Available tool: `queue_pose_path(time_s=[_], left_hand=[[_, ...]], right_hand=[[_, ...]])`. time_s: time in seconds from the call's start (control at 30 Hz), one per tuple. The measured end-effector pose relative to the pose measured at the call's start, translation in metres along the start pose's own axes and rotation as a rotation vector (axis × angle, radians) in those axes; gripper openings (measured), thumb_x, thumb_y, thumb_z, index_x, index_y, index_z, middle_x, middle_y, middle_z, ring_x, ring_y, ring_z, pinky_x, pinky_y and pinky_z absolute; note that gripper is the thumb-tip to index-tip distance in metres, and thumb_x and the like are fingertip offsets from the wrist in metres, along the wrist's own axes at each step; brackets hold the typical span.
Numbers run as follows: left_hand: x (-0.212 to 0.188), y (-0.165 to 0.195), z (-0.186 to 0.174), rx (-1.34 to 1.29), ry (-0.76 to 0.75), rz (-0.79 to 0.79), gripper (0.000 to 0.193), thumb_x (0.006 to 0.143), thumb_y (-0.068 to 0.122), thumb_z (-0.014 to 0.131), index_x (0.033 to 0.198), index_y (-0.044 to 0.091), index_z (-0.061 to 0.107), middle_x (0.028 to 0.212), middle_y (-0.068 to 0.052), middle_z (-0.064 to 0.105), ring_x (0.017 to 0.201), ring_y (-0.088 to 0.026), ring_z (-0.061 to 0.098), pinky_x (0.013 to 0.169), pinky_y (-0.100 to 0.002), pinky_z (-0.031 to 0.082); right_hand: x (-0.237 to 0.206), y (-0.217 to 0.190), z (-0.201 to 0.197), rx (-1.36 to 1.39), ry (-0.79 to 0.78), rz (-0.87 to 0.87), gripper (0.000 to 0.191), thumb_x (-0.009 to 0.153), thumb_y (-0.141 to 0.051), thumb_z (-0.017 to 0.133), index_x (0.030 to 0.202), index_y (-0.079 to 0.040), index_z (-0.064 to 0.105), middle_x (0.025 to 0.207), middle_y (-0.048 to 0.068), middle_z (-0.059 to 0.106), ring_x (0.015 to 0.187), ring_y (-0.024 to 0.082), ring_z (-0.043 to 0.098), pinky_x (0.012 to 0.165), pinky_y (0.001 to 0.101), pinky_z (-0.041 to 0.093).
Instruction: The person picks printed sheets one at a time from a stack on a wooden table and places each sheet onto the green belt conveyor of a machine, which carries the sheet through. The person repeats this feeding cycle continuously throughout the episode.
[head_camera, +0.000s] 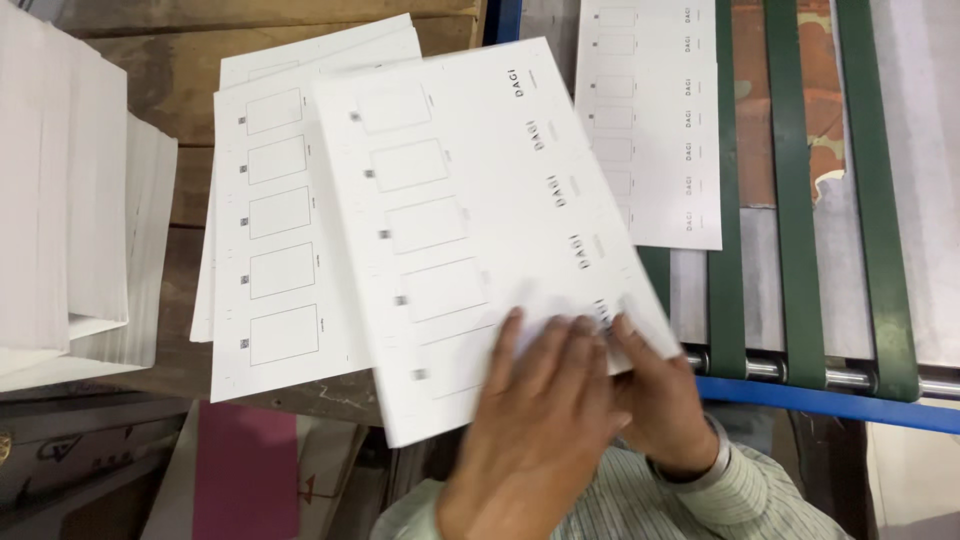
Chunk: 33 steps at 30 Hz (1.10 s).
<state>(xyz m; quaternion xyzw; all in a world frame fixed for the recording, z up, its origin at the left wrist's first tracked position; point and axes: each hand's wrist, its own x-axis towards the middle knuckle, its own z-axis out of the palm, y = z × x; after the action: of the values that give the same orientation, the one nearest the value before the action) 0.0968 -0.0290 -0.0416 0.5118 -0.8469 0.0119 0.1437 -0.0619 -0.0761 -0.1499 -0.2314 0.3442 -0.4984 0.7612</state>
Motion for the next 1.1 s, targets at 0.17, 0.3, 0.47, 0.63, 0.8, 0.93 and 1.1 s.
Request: queue_pose_path(time_s=[0.17,0.3,0.47,0.63,0.8,0.93,1.1], left_hand=[[-0.018,-0.049,-0.032,0.127,0.075,-0.192,0.054,0.090,0.038,0.069,0.123,-0.004,0.065,0.134,-0.022,0.065,0.130,-0.036,0.057,0.112,-0.060,0.035],[-0.020,-0.084,-0.034,0.153,0.064,-0.314,0.048,0.085,0.021,0.074,0.126,-0.004,0.066,0.132,-0.021,0.067,0.128,-0.034,0.060,0.111,-0.051,0.043],[-0.028,-0.095,-0.022,0.174,0.090,-0.254,0.046,0.084,0.014,0.076,0.126,-0.002,0.067,0.130,-0.019,0.069,0.127,-0.031,0.062,0.105,-0.045,0.051],[-0.027,-0.095,-0.014,0.200,0.142,-0.244,0.046,0.080,0.014,0.078,0.122,-0.001,0.069,0.126,-0.018,0.071,0.124,-0.031,0.064,0.103,-0.045,0.052],[-0.025,-0.086,-0.010,0.171,0.190,-0.262,0.041,0.075,0.004,0.078,0.116,0.004,0.073,0.119,-0.010,0.074,0.115,-0.026,0.069,0.097,-0.041,0.056],[-0.030,-0.082,-0.013,0.149,0.188,-0.291,0.048,0.063,-0.001,0.078,0.110,0.005,0.075,0.114,-0.007,0.076,0.109,-0.024,0.070,0.091,-0.040,0.057],[-0.038,-0.081,-0.014,0.143,0.177,-0.291,0.051,0.060,-0.004,0.079,0.110,0.003,0.073,0.115,-0.008,0.075,0.109,-0.024,0.070,0.093,-0.041,0.057]], right_hand=[[0.038,-0.014,-0.050,-0.044,0.296,-0.184,0.039,0.102,-0.009,0.055,0.136,0.008,0.052,0.126,0.014,0.067,0.111,0.023,0.068,0.087,0.0346,0.059],[0.057,-0.011,-0.114,-0.146,0.513,-0.279,0.034,0.102,-0.009,0.061,0.132,0.008,0.056,0.120,0.013,0.067,0.102,0.021,0.070,0.082,0.0335,0.061],[0.046,0.016,-0.167,-0.236,0.656,-0.271,0.031,0.097,-0.012,0.062,0.125,0.002,0.058,0.112,0.008,0.068,0.093,0.018,0.069,0.072,0.0305,0.061],[0.031,0.049,-0.187,-0.317,0.709,-0.238,0.027,0.101,-0.014,0.063,0.122,0.004,0.061,0.105,0.008,0.067,0.085,0.015,0.064,0.065,0.0274,0.053],[0.037,0.059,-0.193,-0.298,0.624,-0.274,0.026,0.102,-0.014,0.063,0.123,0.001,0.061,0.103,0.006,0.068,0.084,0.012,0.064,0.064,0.0255,0.053],[0.052,0.057,-0.192,-0.334,0.602,-0.281,0.026,0.103,-0.016,0.062,0.121,0.002,0.060,0.099,0.008,0.066,0.076,0.016,0.062,0.057,0.0293,0.051],[0.070,0.043,-0.183,-0.258,0.589,-0.222,0.028,0.104,-0.019,0.062,0.123,0.002,0.062,0.107,0.010,0.067,0.087,0.020,0.064,0.069,0.0319,0.057]])
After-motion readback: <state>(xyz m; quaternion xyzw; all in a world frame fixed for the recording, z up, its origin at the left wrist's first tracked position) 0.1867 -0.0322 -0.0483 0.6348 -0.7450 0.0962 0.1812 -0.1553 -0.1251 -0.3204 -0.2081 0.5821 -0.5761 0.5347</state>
